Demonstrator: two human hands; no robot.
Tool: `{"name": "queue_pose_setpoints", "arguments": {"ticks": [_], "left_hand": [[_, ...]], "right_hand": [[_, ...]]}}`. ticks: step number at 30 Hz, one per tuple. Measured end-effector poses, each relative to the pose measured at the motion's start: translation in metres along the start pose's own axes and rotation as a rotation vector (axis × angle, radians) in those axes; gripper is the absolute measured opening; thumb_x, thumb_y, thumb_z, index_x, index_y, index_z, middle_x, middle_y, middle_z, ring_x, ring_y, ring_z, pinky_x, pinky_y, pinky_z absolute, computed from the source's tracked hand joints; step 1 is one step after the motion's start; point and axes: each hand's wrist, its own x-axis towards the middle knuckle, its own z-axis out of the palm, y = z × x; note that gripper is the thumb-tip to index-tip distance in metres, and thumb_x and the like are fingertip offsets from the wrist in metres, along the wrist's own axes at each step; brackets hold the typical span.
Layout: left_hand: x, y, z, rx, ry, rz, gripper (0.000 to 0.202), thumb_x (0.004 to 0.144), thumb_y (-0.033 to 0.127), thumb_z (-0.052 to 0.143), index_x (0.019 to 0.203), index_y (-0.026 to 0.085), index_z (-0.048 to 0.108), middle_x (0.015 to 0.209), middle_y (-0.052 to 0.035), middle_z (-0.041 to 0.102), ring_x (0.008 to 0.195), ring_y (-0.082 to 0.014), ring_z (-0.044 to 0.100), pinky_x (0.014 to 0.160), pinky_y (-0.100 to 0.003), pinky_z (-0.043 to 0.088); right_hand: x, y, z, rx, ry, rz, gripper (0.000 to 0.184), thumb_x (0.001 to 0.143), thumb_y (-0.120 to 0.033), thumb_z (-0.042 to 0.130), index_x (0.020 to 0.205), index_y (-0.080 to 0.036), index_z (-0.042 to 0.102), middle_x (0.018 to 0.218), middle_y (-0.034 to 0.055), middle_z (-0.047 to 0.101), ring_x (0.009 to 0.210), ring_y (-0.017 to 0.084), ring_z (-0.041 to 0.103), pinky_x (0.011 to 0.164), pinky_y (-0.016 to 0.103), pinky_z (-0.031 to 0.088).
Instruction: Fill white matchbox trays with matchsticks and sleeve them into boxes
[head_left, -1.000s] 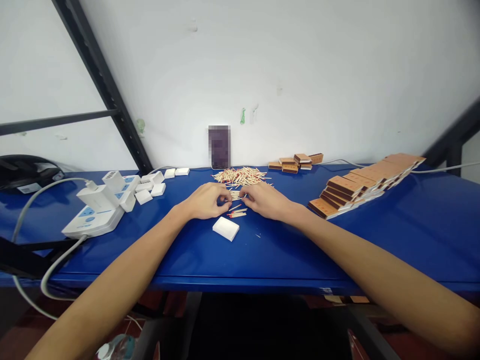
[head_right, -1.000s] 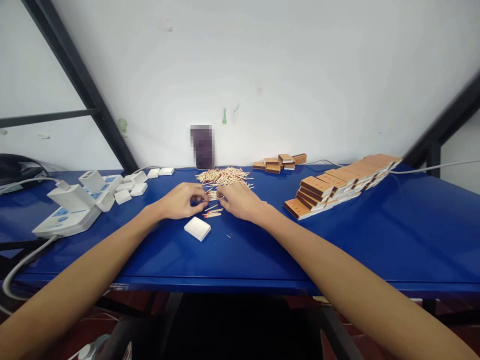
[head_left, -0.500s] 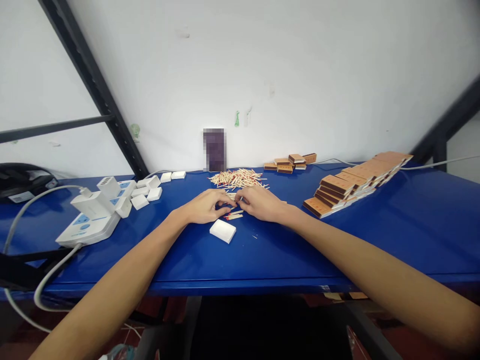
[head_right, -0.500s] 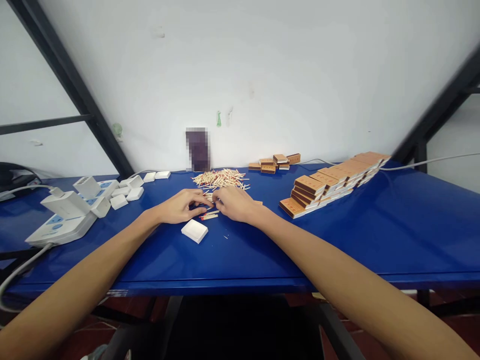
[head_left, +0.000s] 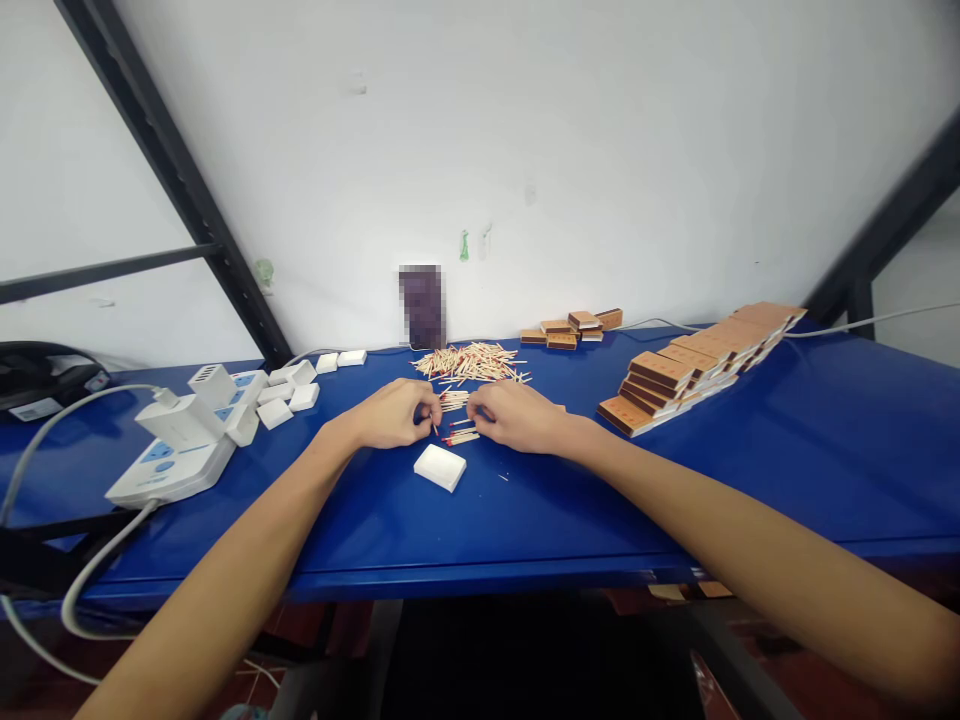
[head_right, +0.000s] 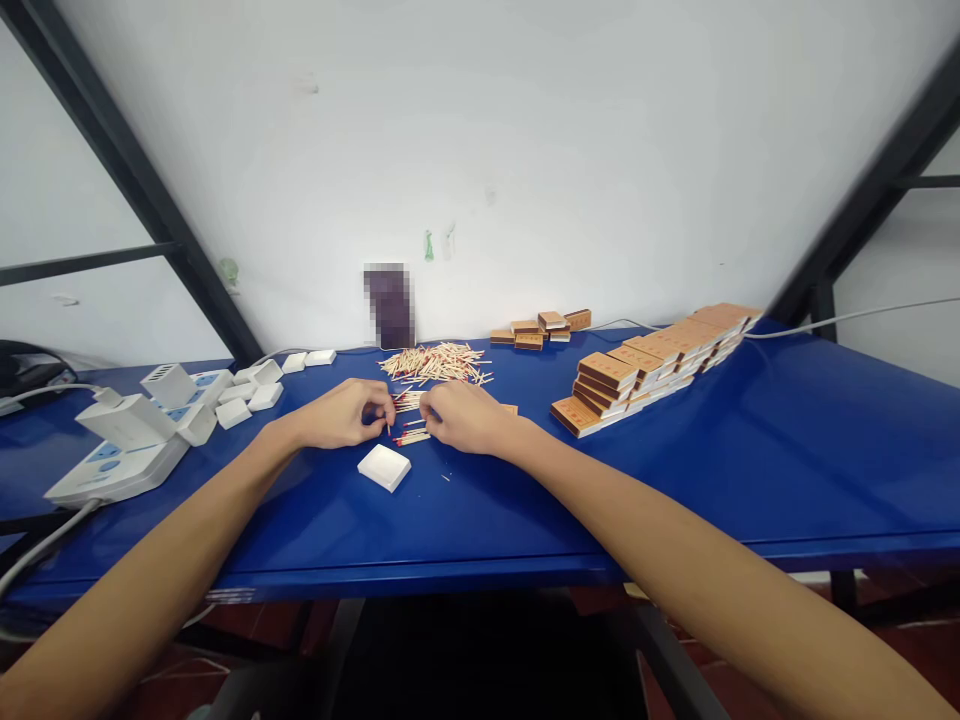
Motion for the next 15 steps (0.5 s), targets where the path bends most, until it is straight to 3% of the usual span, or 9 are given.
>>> {"name": "queue_pose_setpoints", "arguments": {"ticks": [4, 8, 15], "left_hand": [[0.000, 0.004, 0.000, 0.001, -0.020, 0.020, 0.016, 0.072, 0.013, 0.052, 0.078, 0.017, 0.067, 0.072, 0.0002, 0.061, 0.064, -0.0114, 0.053, 0.061, -0.023, 0.039], [0.000, 0.009, 0.003, -0.050, 0.016, 0.084, 0.018, 0.073, 0.010, 0.052, 0.080, 0.017, 0.067, 0.079, 0.0005, 0.066, 0.069, -0.0111, 0.057, 0.067, -0.023, 0.041], [0.005, 0.011, 0.013, -0.128, 0.101, 0.095, 0.017, 0.077, 0.011, 0.054, 0.081, 0.017, 0.069, 0.083, -0.0012, 0.070, 0.073, -0.0123, 0.061, 0.072, -0.025, 0.045]], "right_hand": [[-0.003, -0.005, -0.001, 0.009, 0.001, -0.043, 0.011, 0.079, -0.015, 0.053, 0.080, -0.020, 0.063, 0.074, 0.0015, 0.065, 0.065, 0.013, 0.052, 0.057, 0.026, 0.027], [-0.004, -0.007, -0.007, 0.008, 0.032, -0.044, 0.011, 0.080, -0.016, 0.053, 0.082, -0.020, 0.063, 0.077, 0.0020, 0.066, 0.068, 0.014, 0.054, 0.059, 0.026, 0.029], [-0.002, 0.012, -0.008, -0.123, 0.075, 0.085, 0.026, 0.087, -0.013, 0.048, 0.105, -0.020, 0.066, 0.106, 0.0082, 0.069, 0.092, 0.022, 0.062, 0.069, 0.029, 0.037]]}}
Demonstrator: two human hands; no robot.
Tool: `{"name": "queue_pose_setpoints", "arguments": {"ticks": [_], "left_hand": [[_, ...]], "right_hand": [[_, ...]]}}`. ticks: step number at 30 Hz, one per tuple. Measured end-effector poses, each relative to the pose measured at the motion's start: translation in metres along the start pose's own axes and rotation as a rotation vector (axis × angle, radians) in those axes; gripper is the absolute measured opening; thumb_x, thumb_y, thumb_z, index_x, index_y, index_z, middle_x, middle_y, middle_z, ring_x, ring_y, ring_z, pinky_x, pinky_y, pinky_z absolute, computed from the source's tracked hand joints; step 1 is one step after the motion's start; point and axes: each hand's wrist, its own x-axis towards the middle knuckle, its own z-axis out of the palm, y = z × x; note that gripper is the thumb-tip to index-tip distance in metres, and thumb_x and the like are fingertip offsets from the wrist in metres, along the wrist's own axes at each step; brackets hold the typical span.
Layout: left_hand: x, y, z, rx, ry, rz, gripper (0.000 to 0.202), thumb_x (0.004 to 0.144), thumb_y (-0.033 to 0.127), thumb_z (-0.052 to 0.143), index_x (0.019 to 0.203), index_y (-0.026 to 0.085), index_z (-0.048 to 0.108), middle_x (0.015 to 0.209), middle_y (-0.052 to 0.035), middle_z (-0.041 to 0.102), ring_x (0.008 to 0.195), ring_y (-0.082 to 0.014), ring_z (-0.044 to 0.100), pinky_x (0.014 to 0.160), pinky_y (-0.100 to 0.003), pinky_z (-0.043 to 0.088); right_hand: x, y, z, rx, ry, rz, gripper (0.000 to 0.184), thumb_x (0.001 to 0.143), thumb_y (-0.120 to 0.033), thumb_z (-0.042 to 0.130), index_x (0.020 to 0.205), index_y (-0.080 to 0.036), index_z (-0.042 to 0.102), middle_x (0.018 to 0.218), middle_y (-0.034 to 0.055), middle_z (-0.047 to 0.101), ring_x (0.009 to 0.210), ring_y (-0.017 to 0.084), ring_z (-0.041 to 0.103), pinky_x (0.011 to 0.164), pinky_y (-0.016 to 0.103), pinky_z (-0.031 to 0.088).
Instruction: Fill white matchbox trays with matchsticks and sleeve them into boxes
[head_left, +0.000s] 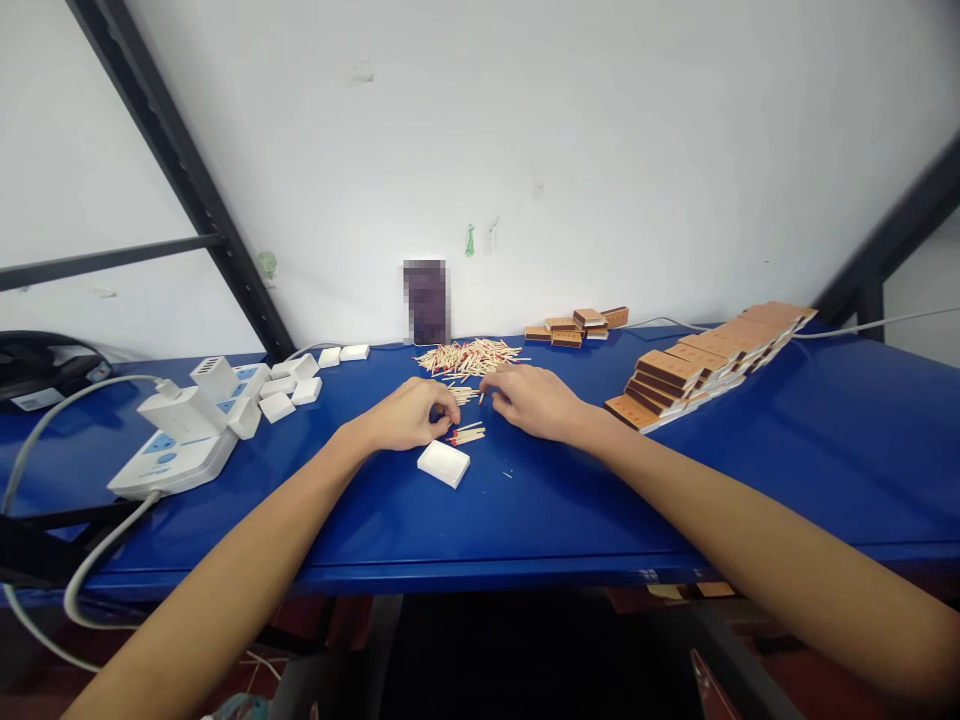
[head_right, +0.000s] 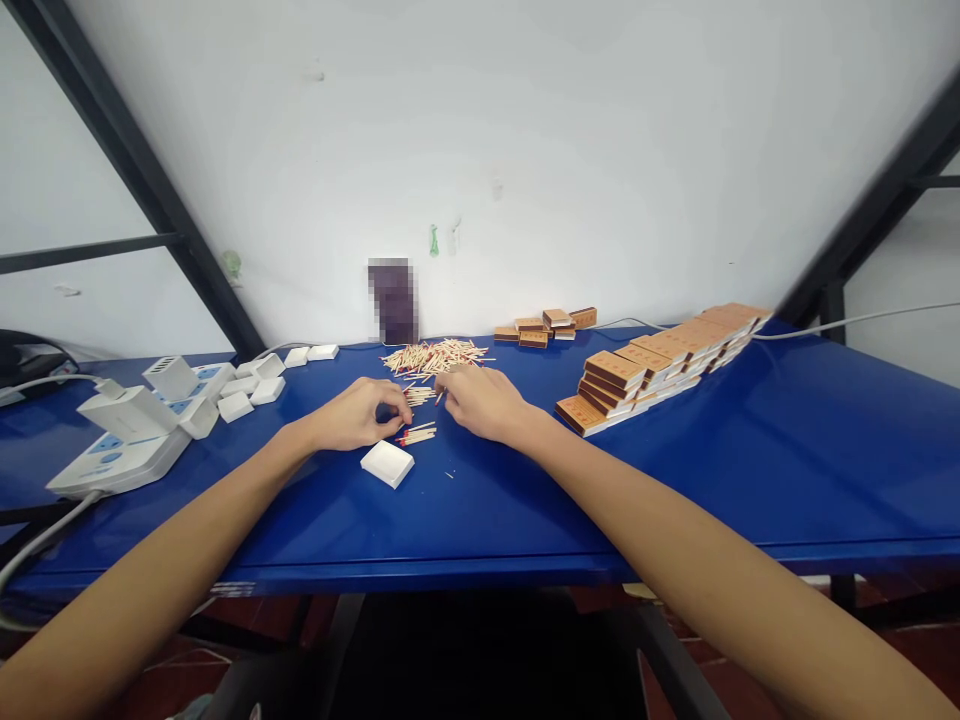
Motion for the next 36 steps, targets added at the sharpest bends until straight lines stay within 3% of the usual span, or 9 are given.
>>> {"name": "queue_pose_setpoints", "arguments": {"ticks": [5, 11, 16, 24, 30, 36], "left_hand": [[0.004, -0.002, 0.009, -0.087, 0.064, -0.074, 0.012, 0.083, 0.018, 0.058, 0.088, 0.017, 0.068, 0.084, -0.0009, 0.071, 0.074, -0.0123, 0.062, 0.071, -0.024, 0.046], [0.004, -0.008, 0.008, 0.070, 0.187, -0.111, 0.016, 0.086, 0.027, 0.058, 0.094, 0.018, 0.068, 0.084, -0.0014, 0.068, 0.075, -0.0139, 0.058, 0.069, -0.026, 0.043], [-0.001, -0.014, -0.002, 0.250, 0.105, -0.138, 0.016, 0.082, 0.029, 0.059, 0.087, 0.018, 0.069, 0.085, -0.0037, 0.067, 0.079, -0.0175, 0.059, 0.073, -0.030, 0.042], [-0.001, -0.011, -0.004, 0.260, 0.030, -0.163, 0.016, 0.082, 0.024, 0.054, 0.079, 0.017, 0.068, 0.078, -0.0033, 0.065, 0.070, -0.0155, 0.057, 0.067, -0.028, 0.039], [-0.001, -0.012, -0.004, 0.184, -0.006, -0.165, 0.014, 0.078, 0.023, 0.055, 0.078, 0.016, 0.067, 0.072, -0.0021, 0.063, 0.066, -0.0139, 0.054, 0.064, -0.026, 0.039], [0.000, -0.006, -0.004, -0.014, -0.022, -0.187, 0.015, 0.076, 0.019, 0.057, 0.077, 0.014, 0.070, 0.070, -0.0019, 0.067, 0.061, -0.0115, 0.056, 0.060, -0.023, 0.041]], "right_hand": [[0.004, 0.007, 0.005, -0.049, -0.026, -0.022, 0.026, 0.093, -0.018, 0.047, 0.109, -0.021, 0.066, 0.108, 0.0089, 0.067, 0.096, 0.023, 0.062, 0.071, 0.030, 0.039], [0.008, 0.005, 0.005, -0.130, -0.049, -0.105, 0.022, 0.096, -0.024, 0.046, 0.100, -0.022, 0.067, 0.100, 0.0085, 0.065, 0.082, 0.020, 0.061, 0.063, 0.029, 0.033], [0.007, 0.006, 0.003, -0.219, -0.061, -0.205, 0.024, 0.100, -0.026, 0.040, 0.102, -0.018, 0.063, 0.101, 0.0100, 0.064, 0.084, 0.020, 0.059, 0.066, 0.029, 0.031], [0.007, 0.000, 0.003, -0.242, -0.011, -0.281, 0.027, 0.102, -0.026, 0.034, 0.104, -0.015, 0.059, 0.104, 0.0115, 0.061, 0.091, 0.022, 0.057, 0.073, 0.032, 0.033], [0.010, -0.023, 0.009, -0.132, -0.045, -0.350, 0.034, 0.102, -0.028, 0.030, 0.103, -0.013, 0.060, 0.102, 0.0123, 0.060, 0.087, 0.022, 0.055, 0.076, 0.034, 0.035], [0.003, -0.016, -0.003, 0.072, -0.136, -0.314, 0.031, 0.100, -0.025, 0.034, 0.095, -0.016, 0.063, 0.097, 0.0096, 0.060, 0.088, 0.021, 0.055, 0.078, 0.033, 0.038]]}}
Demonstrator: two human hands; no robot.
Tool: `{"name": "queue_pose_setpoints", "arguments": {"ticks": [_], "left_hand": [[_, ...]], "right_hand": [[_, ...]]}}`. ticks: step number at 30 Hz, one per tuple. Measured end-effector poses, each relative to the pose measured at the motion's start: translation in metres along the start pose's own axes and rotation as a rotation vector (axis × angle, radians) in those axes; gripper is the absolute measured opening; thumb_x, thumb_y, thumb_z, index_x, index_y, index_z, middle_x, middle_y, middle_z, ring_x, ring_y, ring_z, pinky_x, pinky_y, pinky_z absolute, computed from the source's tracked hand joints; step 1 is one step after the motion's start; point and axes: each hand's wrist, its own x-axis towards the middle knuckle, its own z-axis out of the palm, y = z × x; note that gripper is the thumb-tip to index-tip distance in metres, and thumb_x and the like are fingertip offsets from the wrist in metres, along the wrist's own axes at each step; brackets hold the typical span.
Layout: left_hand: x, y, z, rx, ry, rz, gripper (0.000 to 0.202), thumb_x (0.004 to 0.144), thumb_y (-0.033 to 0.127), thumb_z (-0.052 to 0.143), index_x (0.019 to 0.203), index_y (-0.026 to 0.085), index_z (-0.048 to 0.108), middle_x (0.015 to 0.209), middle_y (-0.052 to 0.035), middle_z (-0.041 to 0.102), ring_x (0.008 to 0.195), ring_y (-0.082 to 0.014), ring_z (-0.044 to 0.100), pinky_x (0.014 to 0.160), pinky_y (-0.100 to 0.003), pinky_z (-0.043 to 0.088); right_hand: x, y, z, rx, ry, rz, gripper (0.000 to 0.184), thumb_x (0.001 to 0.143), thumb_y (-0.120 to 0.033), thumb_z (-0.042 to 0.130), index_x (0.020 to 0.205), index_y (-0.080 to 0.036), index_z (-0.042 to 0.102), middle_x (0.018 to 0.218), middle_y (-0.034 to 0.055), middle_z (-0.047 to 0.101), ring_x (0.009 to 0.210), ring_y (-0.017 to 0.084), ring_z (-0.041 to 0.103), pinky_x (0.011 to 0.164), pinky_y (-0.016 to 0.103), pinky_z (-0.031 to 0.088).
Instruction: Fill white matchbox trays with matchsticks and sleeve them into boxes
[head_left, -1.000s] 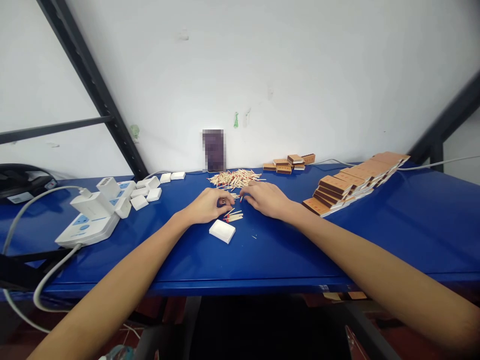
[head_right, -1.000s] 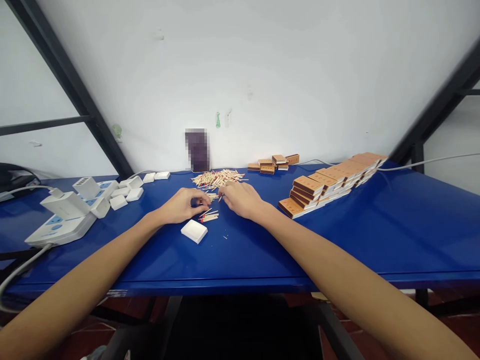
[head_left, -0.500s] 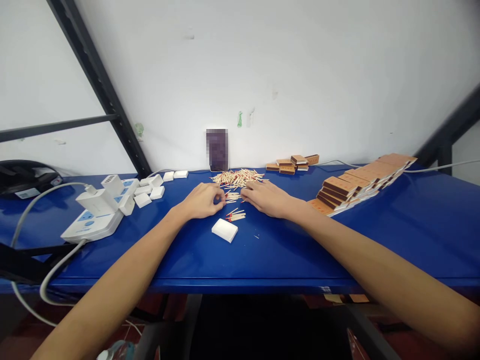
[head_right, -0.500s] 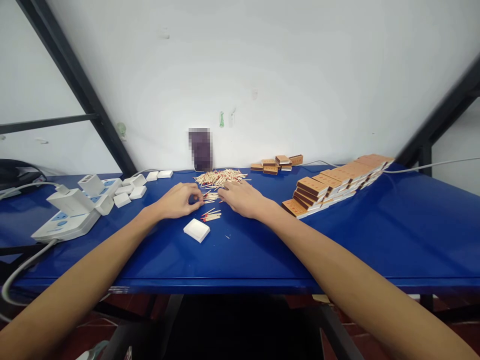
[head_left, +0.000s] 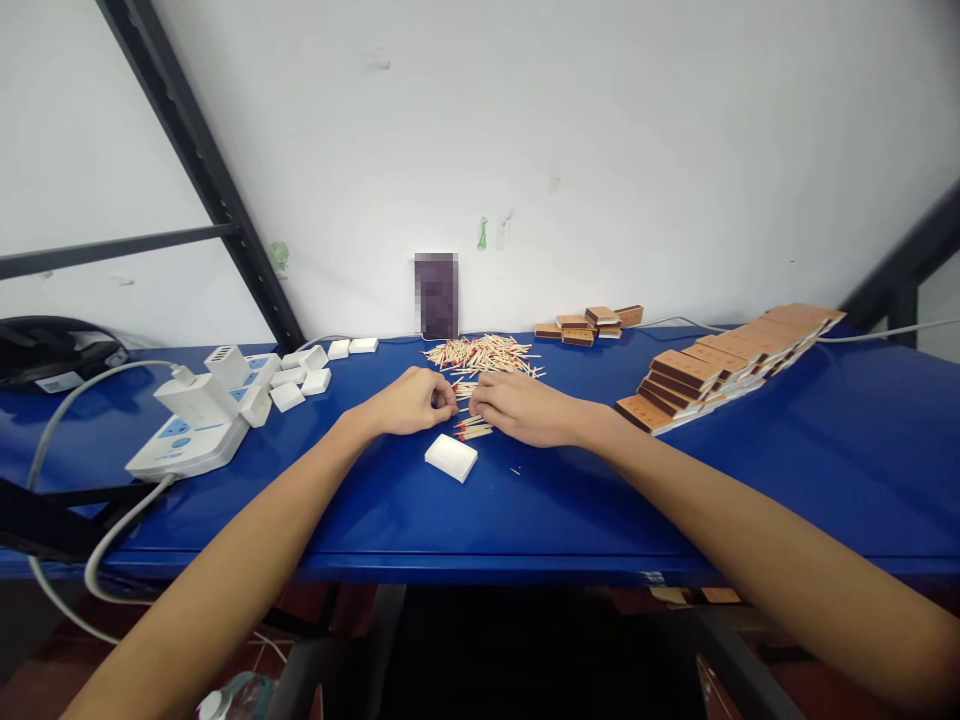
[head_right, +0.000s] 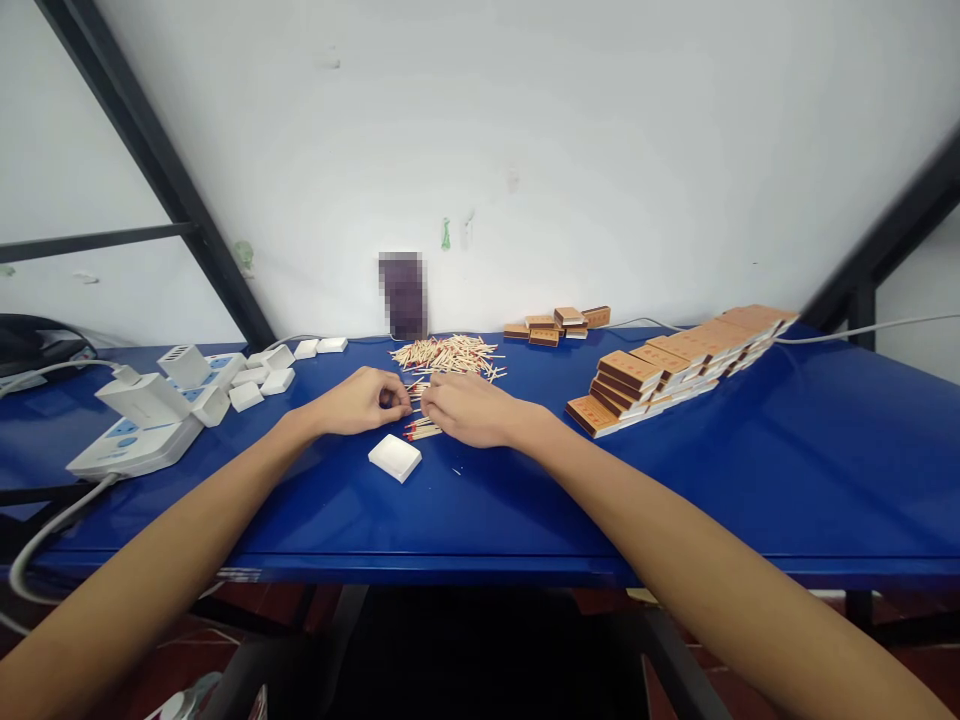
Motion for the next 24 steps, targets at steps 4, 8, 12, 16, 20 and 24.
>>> {"name": "queue_pose_setpoints", "arguments": {"ticks": [4, 8, 12, 16, 20, 24], "left_hand": [[-0.001, 0.006, -0.002, -0.076, -0.056, -0.003, 0.015, 0.075, 0.017, 0.058, 0.078, 0.014, 0.072, 0.076, -0.0028, 0.071, 0.064, -0.0115, 0.059, 0.058, -0.021, 0.042], [-0.001, 0.009, -0.003, -0.123, -0.110, 0.012, 0.015, 0.078, 0.017, 0.058, 0.080, 0.014, 0.072, 0.078, -0.0029, 0.071, 0.064, -0.0109, 0.058, 0.058, -0.021, 0.041], [-0.001, 0.012, -0.003, -0.140, -0.121, 0.037, 0.017, 0.082, 0.021, 0.056, 0.080, 0.014, 0.072, 0.078, -0.0025, 0.070, 0.064, -0.0103, 0.057, 0.058, -0.021, 0.040], [-0.002, 0.015, -0.004, -0.113, -0.129, 0.057, 0.023, 0.086, 0.032, 0.058, 0.081, 0.014, 0.072, 0.075, -0.0022, 0.067, 0.063, -0.0102, 0.055, 0.057, -0.021, 0.039], [-0.001, 0.013, -0.006, -0.085, -0.113, 0.051, 0.029, 0.083, 0.043, 0.064, 0.084, 0.014, 0.070, 0.071, -0.0013, 0.063, 0.061, -0.0106, 0.053, 0.056, -0.022, 0.038], [0.001, 0.008, -0.005, -0.114, -0.168, 0.016, 0.026, 0.084, 0.040, 0.063, 0.084, 0.014, 0.065, 0.067, 0.0003, 0.060, 0.058, -0.0104, 0.051, 0.054, -0.021, 0.037]], "right_hand": [[-0.014, 0.001, -0.008, 0.093, 0.018, 0.030, 0.028, 0.093, -0.034, 0.051, 0.113, -0.016, 0.060, 0.104, 0.0108, 0.059, 0.097, 0.024, 0.055, 0.084, 0.035, 0.040], [-0.015, 0.002, -0.004, 0.136, 0.011, 0.001, 0.042, 0.091, -0.048, 0.054, 0.118, -0.017, 0.060, 0.105, 0.0120, 0.058, 0.096, 0.026, 0.055, 0.083, 0.037, 0.041], [-0.008, 0.003, 0.005, 0.200, -0.022, 0.007, 0.028, 0.095, -0.040, 0.050, 0.102, -0.016, 0.063, 0.101, 0.0104, 0.058, 0.090, 0.022, 0.055, 0.080, 0.034, 0.041], [-0.002, 0.006, 0.013, 0.212, -0.021, 0.036, 0.023, 0.096, -0.037, 0.048, 0.095, -0.016, 0.058, 0.097, 0.0088, 0.058, 0.084, 0.019, 0.053, 0.074, 0.031, 0.040], [0.003, 0.003, 0.017, 0.177, -0.017, 0.072, 0.023, 0.098, -0.035, 0.045, 0.092, -0.016, 0.055, 0.097, 0.0102, 0.059, 0.084, 0.019, 0.053, 0.075, 0.031, 0.040], [0.006, -0.007, 0.012, 0.118, -0.062, 0.129, 0.024, 0.100, -0.033, 0.039, 0.093, -0.015, 0.054, 0.102, 0.0121, 0.062, 0.089, 0.022, 0.057, 0.081, 0.036, 0.038]]}}
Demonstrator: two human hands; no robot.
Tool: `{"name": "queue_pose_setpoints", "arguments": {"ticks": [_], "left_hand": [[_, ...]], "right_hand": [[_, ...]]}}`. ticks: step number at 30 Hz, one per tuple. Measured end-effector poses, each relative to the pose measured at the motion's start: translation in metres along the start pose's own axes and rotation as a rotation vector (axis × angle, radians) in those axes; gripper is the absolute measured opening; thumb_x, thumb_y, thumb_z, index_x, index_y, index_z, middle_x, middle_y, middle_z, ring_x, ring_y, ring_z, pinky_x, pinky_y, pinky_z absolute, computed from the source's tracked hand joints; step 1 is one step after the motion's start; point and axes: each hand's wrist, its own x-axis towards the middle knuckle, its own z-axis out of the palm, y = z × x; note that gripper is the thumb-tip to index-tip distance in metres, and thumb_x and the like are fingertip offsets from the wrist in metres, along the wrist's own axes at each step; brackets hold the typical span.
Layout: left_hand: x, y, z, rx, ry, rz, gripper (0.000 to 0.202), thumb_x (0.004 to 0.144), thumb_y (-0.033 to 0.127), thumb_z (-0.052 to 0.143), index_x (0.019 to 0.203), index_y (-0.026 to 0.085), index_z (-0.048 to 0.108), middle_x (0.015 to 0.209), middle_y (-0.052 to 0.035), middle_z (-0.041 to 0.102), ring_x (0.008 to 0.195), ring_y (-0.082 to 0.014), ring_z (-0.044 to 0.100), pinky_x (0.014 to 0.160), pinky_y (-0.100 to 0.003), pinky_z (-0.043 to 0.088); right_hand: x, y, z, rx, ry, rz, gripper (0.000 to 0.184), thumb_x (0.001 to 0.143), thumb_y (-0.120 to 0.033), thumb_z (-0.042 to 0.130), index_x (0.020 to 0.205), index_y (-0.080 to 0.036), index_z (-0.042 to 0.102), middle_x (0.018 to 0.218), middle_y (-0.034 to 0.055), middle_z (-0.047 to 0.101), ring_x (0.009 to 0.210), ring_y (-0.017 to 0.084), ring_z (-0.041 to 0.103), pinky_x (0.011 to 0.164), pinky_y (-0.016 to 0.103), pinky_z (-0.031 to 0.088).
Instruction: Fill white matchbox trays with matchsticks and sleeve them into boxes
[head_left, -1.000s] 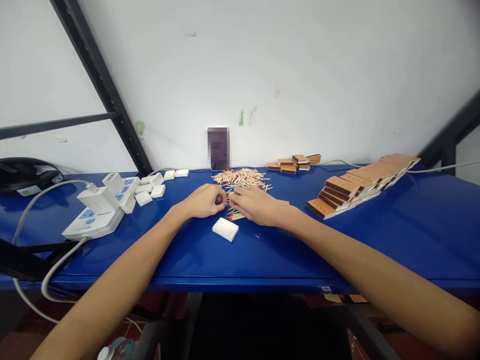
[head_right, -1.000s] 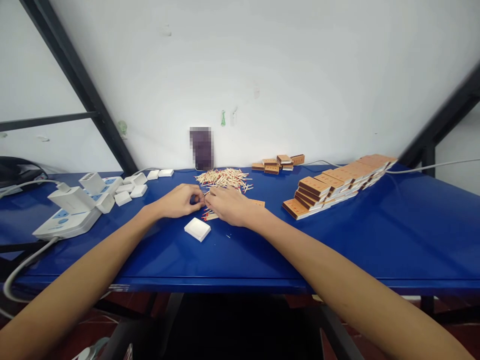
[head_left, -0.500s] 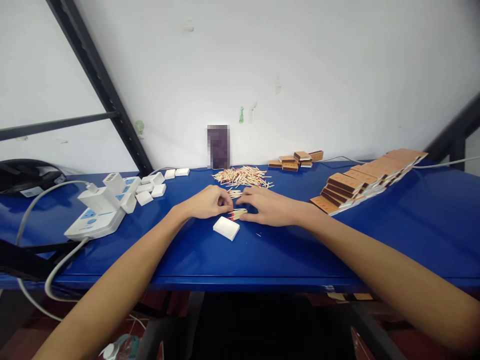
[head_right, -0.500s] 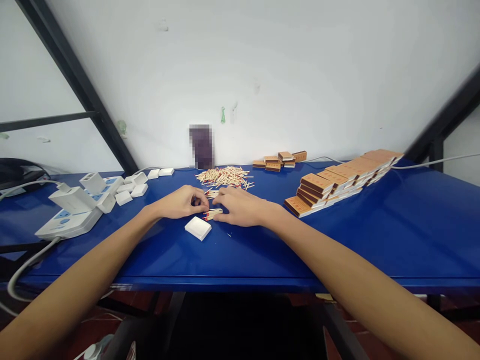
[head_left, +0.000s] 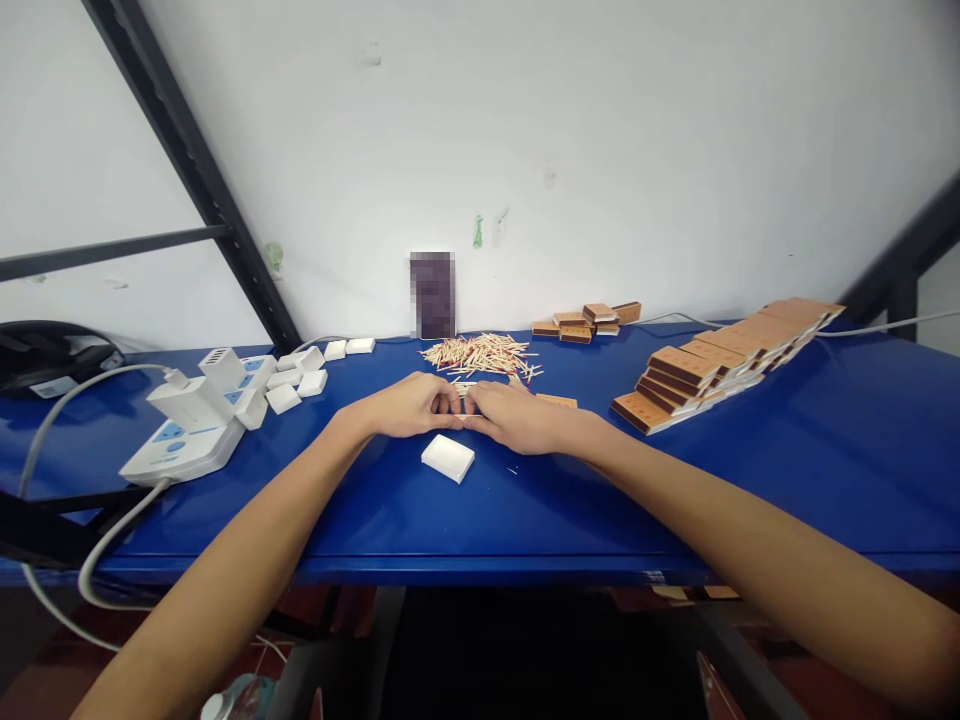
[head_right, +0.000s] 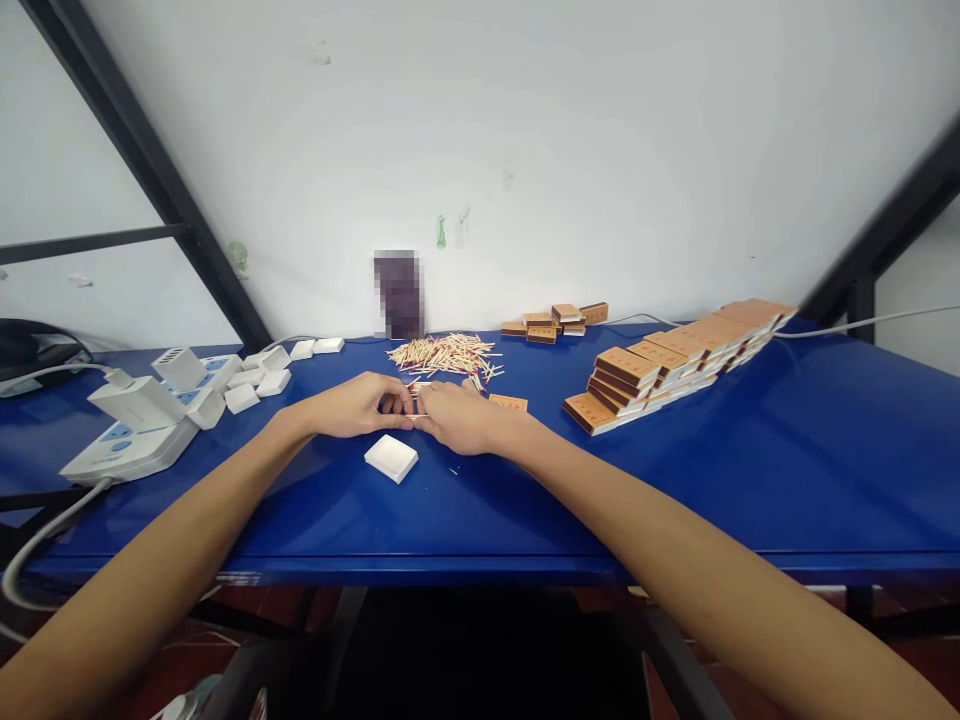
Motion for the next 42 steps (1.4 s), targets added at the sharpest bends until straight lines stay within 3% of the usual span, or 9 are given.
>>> {"name": "queue_pose_setpoints", "arguments": {"ticks": [8, 13, 22, 28, 34, 38, 42], "left_hand": [[-0.001, -0.002, -0.003, -0.003, -0.040, -0.029, 0.022, 0.086, 0.036, 0.057, 0.086, 0.014, 0.063, 0.064, 0.0009, 0.058, 0.056, -0.0104, 0.049, 0.054, -0.022, 0.034], [-0.003, 0.002, -0.003, 0.103, -0.022, 0.006, 0.020, 0.089, 0.031, 0.054, 0.081, 0.014, 0.060, 0.064, 0.0007, 0.057, 0.056, -0.0106, 0.048, 0.056, -0.024, 0.034], [-0.010, 0.014, -0.010, 0.165, -0.064, 0.045, 0.025, 0.093, 0.031, 0.046, 0.078, 0.015, 0.057, 0.068, -0.0011, 0.057, 0.058, -0.0120, 0.046, 0.057, -0.026, 0.034], [-0.023, 0.030, -0.023, 0.048, -0.127, 0.015, 0.022, 0.089, 0.033, 0.054, 0.081, 0.014, 0.062, 0.064, 0.0012, 0.058, 0.055, -0.0103, 0.048, 0.053, -0.023, 0.035], [-0.025, 0.030, -0.025, -0.123, -0.272, -0.034, 0.018, 0.081, 0.031, 0.067, 0.088, 0.015, 0.071, 0.068, -0.0005, 0.068, 0.059, -0.0111, 0.059, 0.054, -0.020, 0.041], [-0.026, 0.023, -0.027, -0.242, -0.265, -0.111, 0.026, 0.075, 0.026, 0.073, 0.098, 0.014, 0.070, 0.076, -0.0040, 0.072, 0.068, -0.0150, 0.067, 0.058, -0.021, 0.048], [-0.023, 0.019, -0.023, -0.358, -0.231, -0.106, 0.023, 0.073, 0.022, 0.074, 0.093, 0.013, 0.070, 0.084, -0.0074, 0.075, 0.075, -0.0169, 0.070, 0.067, -0.025, 0.054]], "right_hand": [[-0.006, -0.012, -0.007, -0.145, -0.021, 0.012, 0.023, 0.101, -0.027, 0.036, 0.099, -0.013, 0.054, 0.104, 0.0147, 0.066, 0.090, 0.025, 0.063, 0.082, 0.039, 0.039], [-0.008, -0.016, -0.002, -0.150, 0.012, 0.050, 0.025, 0.101, -0.028, 0.034, 0.109, -0.013, 0.053, 0.107, 0.0157, 0.067, 0.093, 0.027, 0.065, 0.072, 0.035, 0.044], [-0.009, -0.023, -0.004, -0.139, 0.044, 0.017, 0.025, 0.101, -0.024, 0.033, 0.108, -0.011, 0.053, 0.106, 0.0162, 0.065, 0.094, 0.025, 0.063, 0.073, 0.033, 0.044], [-0.023, -0.036, -0.012, -0.053, 0.077, 0.008, 0.023, 0.100, -0.028, 0.036, 0.100, -0.014, 0.055, 0.093, 0.0117, 0.066, 0.075, 0.019, 0.059, 0.061, 0.029, 0.034], [-0.029, -0.047, -0.009, 0.175, 0.003, 0.021, 0.018, 0.094, -0.030, 0.048, 0.089, -0.017, 0.059, 0.078, 0.0049, 0.064, 0.064, 0.014, 0.052, 0.057, 0.026, 0.029], [-0.027, -0.049, -0.009, 0.182, -0.016, 0.057, 0.023, 0.093, -0.032, 0.049, 0.086, -0.016, 0.063, 0.074, 0.0049, 0.064, 0.061, 0.013, 0.051, 0.055, 0.026, 0.029], [-0.027, -0.040, -0.021, 0.189, -0.058, 0.075, 0.020, 0.089, -0.028, 0.053, 0.082, -0.017, 0.068, 0.072, 0.0039, 0.065, 0.064, 0.013, 0.054, 0.057, 0.024, 0.032]]}}
